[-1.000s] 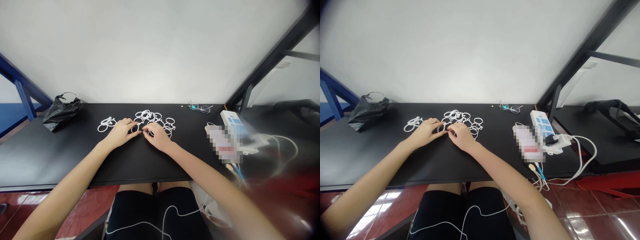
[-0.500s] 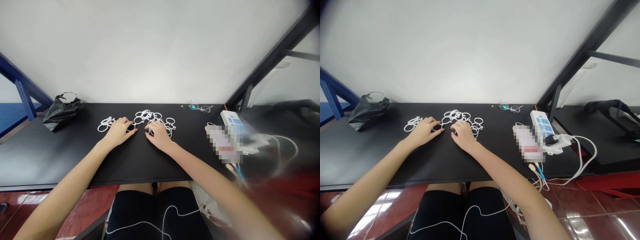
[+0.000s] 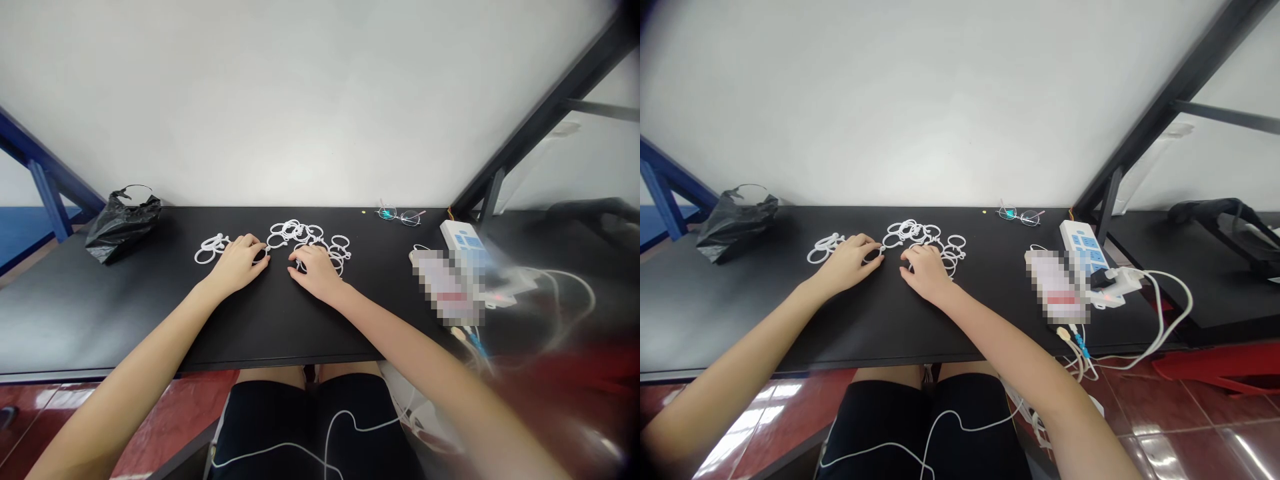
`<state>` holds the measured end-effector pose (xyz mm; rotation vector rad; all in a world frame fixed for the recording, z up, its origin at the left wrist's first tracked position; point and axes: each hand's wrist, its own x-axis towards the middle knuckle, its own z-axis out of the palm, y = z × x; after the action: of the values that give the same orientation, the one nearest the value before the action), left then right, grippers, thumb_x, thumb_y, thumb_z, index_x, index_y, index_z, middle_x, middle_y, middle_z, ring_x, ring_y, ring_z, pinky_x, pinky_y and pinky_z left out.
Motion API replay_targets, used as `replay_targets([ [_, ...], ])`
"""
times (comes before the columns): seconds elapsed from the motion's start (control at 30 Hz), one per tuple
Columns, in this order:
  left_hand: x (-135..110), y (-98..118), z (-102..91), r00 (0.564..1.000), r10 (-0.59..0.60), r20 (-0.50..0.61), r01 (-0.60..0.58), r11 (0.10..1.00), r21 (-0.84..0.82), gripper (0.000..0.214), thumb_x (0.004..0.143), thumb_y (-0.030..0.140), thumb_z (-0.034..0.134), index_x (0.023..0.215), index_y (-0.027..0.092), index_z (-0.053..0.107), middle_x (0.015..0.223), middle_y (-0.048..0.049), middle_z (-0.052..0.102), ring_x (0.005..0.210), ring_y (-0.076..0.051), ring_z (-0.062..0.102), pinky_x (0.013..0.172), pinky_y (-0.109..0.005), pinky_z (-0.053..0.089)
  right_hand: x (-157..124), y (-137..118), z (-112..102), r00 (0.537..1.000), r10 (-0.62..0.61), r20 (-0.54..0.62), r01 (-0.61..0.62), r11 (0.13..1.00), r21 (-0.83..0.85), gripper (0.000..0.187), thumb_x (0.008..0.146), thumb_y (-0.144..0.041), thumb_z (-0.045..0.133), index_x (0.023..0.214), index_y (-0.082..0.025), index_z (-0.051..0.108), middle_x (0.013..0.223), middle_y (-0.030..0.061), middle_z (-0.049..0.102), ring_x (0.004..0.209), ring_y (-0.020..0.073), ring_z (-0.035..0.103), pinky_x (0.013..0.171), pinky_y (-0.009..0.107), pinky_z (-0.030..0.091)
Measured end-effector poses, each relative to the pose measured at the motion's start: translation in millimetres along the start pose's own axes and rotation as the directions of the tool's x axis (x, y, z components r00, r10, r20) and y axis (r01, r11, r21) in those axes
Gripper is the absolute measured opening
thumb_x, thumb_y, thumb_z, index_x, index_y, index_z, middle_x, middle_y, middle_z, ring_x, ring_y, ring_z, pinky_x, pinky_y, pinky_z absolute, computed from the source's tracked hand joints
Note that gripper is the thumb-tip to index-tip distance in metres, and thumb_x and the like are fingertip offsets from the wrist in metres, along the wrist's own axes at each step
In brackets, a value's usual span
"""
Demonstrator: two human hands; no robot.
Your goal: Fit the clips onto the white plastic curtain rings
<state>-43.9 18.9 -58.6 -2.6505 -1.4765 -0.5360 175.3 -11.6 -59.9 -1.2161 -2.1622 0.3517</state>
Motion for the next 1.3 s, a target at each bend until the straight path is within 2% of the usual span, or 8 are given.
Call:
replay_targets([
  [0.27,0.8,2.2,0.6,1.000,0.006,0.029,-0.005,0.999,-0.038,0.039,0.094,0.034,0.041,0.120,0.013,0.061,0.115,-0.0158,0.060,0.101,-0.032,0.057,0.090,-0.048,0.046,0.0,-1.9,-1.7,1.000,0.002,0.010,-0.002,1.000,0.026,0.009,0.082,-0.014,0.066,0.089,-0.019,0.064,0.094,0.0048,0.069,0.090,0.0207,0.061,0.093,0.039,0.040],
  [0.5,0.8,2.0,2.1,0.998,0.055,0.035,-0.054,0.998,-0.036,0.041,0.096,0.030,0.038,0.128,0.013,0.057,0.122,-0.0152,0.059,0.109,-0.030,0.057,0.097,-0.048,0.045,0.5,-0.9,-0.5,1.000,0.005,0.013,-0.005,1.000,0.010,0.008,0.082,-0.014,0.066,0.089,-0.018,0.064,0.094,0.0045,0.070,0.090,0.0205,0.061,0.093,0.038,0.040],
  [0.83,1.7,3.1,0.0,0.996,0.067,0.062,-0.062,0.995,-0.079,0.034,0.097,0.032,0.040,0.114,0.014,0.063,0.116,-0.0126,0.062,0.104,-0.028,0.059,0.096,-0.046,0.045,0.5,-0.5,-0.3,1.000,0.016,0.015,-0.016,1.000,0.005,0.009,0.082,-0.013,0.066,0.088,-0.018,0.064,0.094,0.0042,0.070,0.090,0.0201,0.061,0.093,0.037,0.040],
  [1.1,3.8,5.9,-3.2,0.995,0.071,0.065,-0.061,0.987,-0.148,0.024,0.096,0.037,0.047,0.099,0.018,0.061,0.107,-0.0086,0.063,0.096,-0.025,0.060,0.091,-0.042,0.045,0.2,-0.1,0.5,1.000,0.008,-0.002,-0.008,1.000,0.022,0.008,0.082,-0.013,0.066,0.087,-0.019,0.063,0.092,0.0036,0.069,0.088,0.0197,0.060,0.092,0.038,0.040],
  [1.3,4.3,5.9,-3.5,0.997,0.060,0.057,-0.049,0.983,-0.178,0.027,0.095,0.043,0.049,0.088,0.018,0.058,0.102,-0.0085,0.062,0.091,-0.024,0.060,0.088,-0.039,0.047,0.4,-0.3,0.6,1.000,0.009,0.005,-0.009,1.000,0.015,0.008,0.082,-0.013,0.066,0.088,-0.018,0.064,0.092,0.0039,0.069,0.088,0.0198,0.060,0.092,0.037,0.040],
])
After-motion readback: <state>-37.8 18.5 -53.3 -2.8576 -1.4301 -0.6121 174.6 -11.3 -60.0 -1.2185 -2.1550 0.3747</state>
